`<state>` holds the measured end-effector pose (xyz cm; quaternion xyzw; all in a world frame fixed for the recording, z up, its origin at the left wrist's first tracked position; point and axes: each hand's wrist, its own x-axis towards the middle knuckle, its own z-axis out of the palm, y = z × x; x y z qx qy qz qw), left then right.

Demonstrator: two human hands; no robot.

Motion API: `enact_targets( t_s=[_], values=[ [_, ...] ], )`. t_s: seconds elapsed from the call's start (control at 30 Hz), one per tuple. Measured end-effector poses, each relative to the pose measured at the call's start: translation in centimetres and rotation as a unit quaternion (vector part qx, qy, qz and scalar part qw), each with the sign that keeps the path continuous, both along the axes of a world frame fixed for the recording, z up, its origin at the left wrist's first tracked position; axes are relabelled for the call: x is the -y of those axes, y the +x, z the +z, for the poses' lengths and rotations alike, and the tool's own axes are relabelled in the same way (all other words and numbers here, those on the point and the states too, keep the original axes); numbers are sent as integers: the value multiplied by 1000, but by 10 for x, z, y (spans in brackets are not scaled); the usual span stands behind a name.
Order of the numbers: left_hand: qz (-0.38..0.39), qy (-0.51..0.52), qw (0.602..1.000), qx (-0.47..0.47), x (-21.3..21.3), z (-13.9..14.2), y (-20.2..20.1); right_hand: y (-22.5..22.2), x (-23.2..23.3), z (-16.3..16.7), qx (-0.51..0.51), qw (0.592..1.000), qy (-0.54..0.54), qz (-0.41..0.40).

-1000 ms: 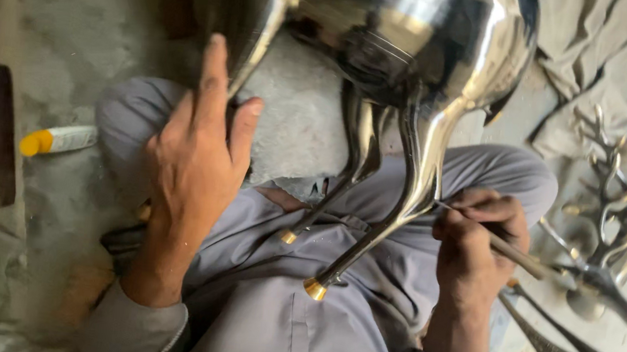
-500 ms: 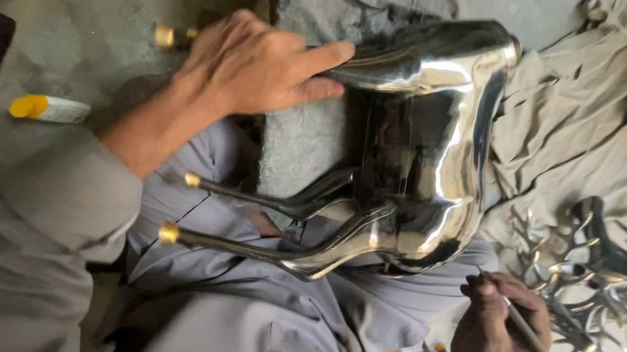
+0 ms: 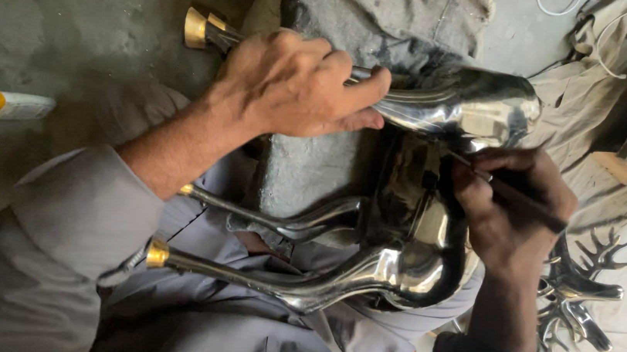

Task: The person sits on the floor and uses a small brush to apply a substance to the surface of a shiny metal deer sculpture. They rotate the object to reach different areas, including the legs and body, while continuing to brush the surface.

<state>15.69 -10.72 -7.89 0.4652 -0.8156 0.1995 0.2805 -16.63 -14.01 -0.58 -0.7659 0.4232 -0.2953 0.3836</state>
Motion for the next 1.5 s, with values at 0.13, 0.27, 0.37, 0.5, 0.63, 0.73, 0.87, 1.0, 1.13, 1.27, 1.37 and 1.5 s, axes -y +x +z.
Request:
enact_targets(
  t_s=[0.13, 0.27, 0.37, 0.5, 0.63, 0.73, 0.87, 1.0, 1.13, 1.27, 1.37, 1.5],
  values=[
    [25, -16, 1000, 6, 6, -6, 2, 13, 15, -8, 25, 999, 17, 37],
    [57, -42, 997, 11, 10, -13, 2, 17, 21, -14, -4, 999, 21, 24],
    [86, -42, 995, 12, 9, -15, -1, 17, 24, -8, -48, 999, 12, 18],
    [116, -28, 993, 10, 8, -18, -2, 25, 26, -7, -58, 998, 10, 25],
    [129, -43, 991, 9, 9, -22, -3, 30, 35, -7, -86, 995, 6, 52],
    [135, -45, 990, 1, 11, -25, -3, 31, 36, -4, -106, 993, 55, 13],
    [147, -35, 988, -9, 9, -26, -4, 33, 32, -2, -112, 991, 28, 59],
    [157, -59, 986, -8, 11, -25, -3, 35, 28, 2, -146, 987, 20, 57],
    [152, -51, 987, -13, 11, -23, -1, 40, 27, 2, -164, 984, 60, 23],
    [162, -65, 985, -8, 10, -20, 0, 44, 19, 9, -117, 989, 43, 76],
    [161, -68, 985, -10, 10, -20, 1, 48, 16, 9, -147, 986, 26, 71],
    [160, -63, 985, -19, 10, -21, 1, 49, 14, 9, -224, 972, -27, 68]
  ],
)
